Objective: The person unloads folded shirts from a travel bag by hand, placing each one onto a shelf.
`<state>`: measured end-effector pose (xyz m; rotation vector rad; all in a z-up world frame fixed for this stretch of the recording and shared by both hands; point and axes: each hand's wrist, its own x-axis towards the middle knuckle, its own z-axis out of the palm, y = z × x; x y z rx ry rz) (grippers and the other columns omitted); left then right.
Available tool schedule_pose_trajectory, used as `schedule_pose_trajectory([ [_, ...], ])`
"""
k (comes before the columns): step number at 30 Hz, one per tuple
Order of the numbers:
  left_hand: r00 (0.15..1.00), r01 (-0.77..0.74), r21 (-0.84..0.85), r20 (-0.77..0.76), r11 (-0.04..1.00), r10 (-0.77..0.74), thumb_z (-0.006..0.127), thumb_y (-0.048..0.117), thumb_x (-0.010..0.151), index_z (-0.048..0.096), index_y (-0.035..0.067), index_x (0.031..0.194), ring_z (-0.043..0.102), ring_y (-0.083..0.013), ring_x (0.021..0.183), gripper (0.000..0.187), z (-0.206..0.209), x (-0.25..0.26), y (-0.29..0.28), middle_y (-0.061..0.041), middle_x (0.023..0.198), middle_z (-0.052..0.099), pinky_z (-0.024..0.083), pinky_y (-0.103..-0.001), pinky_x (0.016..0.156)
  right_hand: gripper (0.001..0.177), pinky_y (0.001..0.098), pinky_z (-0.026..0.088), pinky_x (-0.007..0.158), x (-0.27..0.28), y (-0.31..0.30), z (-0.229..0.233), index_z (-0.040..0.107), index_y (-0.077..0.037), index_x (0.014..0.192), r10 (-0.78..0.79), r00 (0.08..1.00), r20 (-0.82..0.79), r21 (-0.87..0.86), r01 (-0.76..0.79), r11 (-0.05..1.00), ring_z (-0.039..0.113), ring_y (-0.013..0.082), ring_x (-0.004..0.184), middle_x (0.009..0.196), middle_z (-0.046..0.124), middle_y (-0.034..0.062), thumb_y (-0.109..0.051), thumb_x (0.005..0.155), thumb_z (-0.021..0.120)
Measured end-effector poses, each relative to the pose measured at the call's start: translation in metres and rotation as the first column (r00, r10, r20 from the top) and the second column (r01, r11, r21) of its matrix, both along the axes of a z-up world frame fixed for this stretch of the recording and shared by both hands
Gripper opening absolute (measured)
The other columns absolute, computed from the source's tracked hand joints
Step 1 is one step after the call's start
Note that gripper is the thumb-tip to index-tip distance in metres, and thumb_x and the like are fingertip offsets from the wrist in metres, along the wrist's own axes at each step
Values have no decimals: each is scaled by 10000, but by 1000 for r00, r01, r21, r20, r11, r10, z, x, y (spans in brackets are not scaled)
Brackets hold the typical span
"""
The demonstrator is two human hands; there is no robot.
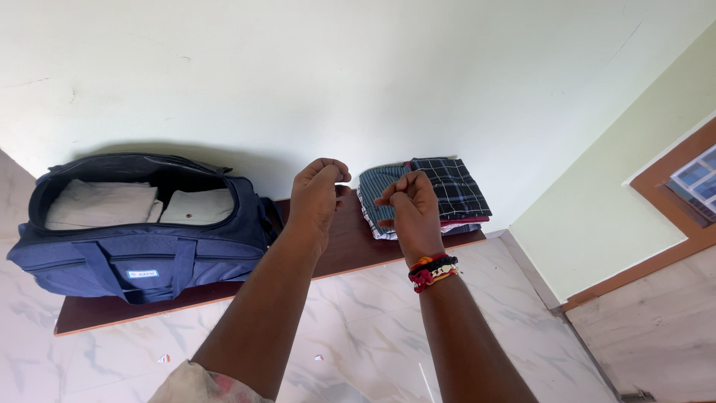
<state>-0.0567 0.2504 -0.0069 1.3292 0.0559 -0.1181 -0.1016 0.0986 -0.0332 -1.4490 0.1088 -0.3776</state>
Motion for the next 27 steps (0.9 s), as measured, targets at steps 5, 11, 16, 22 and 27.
schedule_pose_trajectory([
  [5,1000,14,-1,-4,1000,-14,511,130,874,674,123,824,601,-102,727,170,-1,-1,10,-8,818,669,459,-257,626,128,258,598,617,1,8,-5,661,-123,910,-15,999,30,-132,19,991,708,63,904,953,709,-30,-43,939,566],
  [11,998,63,0,11,998,-63,510,126,870,671,126,833,586,-110,725,166,3,1,26,-7,819,666,456,-258,631,98,243,568,593,0,25,-5,746,-104,919,-87,996,34,-137,91,986,668,47,749,884,744,-33,-56,925,661],
  [16,996,84,23,3,996,-84,518,133,869,666,131,836,596,-104,737,151,7,5,46,-5,835,667,455,-264,644,73,241,543,577,2,44,-4,757,-82,934,-110,993,38,-147,114,983,627,64,676,804,721,21,-67,931,685],
  [22,994,111,58,-12,992,-111,512,145,878,665,147,852,596,-97,754,156,10,10,68,11,850,666,468,-259,667,45,234,561,591,0,70,-1,729,-77,929,-132,991,38,-165,136,977,659,60,715,829,720,1,-76,924,684],
  [27,991,135,44,-16,990,-135,521,154,880,669,157,852,603,-86,767,151,11,12,84,22,847,666,463,-255,681,49,229,563,593,0,85,2,699,-93,952,-133,989,59,-138,140,980,678,56,781,912,721,-18,-77,918,668],
])
